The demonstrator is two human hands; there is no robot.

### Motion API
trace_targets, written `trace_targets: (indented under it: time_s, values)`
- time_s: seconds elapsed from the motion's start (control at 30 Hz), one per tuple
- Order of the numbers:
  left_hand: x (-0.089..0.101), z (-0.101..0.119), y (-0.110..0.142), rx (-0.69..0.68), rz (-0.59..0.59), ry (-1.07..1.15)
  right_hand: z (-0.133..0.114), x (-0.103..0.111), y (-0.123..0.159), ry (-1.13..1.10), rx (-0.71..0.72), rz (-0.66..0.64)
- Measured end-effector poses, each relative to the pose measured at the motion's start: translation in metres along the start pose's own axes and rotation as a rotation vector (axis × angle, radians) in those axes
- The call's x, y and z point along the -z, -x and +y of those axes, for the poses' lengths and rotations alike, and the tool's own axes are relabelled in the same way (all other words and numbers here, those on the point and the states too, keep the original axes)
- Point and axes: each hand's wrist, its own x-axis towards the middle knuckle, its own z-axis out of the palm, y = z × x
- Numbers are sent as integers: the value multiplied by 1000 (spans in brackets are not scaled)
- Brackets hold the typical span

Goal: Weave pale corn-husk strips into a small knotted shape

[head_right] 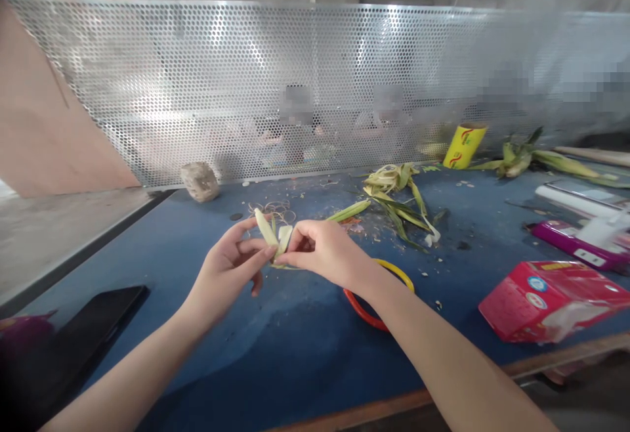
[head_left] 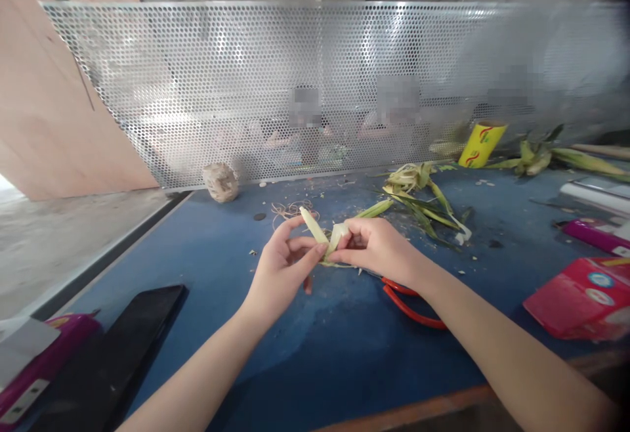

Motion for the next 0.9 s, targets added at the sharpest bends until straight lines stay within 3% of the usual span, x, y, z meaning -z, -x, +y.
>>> trace_targets:
  time_s: [0.13, 0.37, 0.53, 0.7, 0.8, 0.9]
  values:
    - [1, 1, 0, 4, 5, -3, 0, 3, 1, 134, 37, -8]
    - [0, 4, 1, 16, 1, 23, -3, 5, 2, 74, 96, -156]
    - [0, 6, 1, 36, -8, 46, -2, 2, 2, 137, 166, -30]
    - [0, 5, 1, 72, -17, 83, -6, 0, 4, 213, 402, 218]
    - [0, 3, 1, 105, -24, 103, -8, 0, 7, 231, 523, 134]
    - [0, 2, 1, 180, -26, 158, -8, 0, 11, 102, 518, -25]
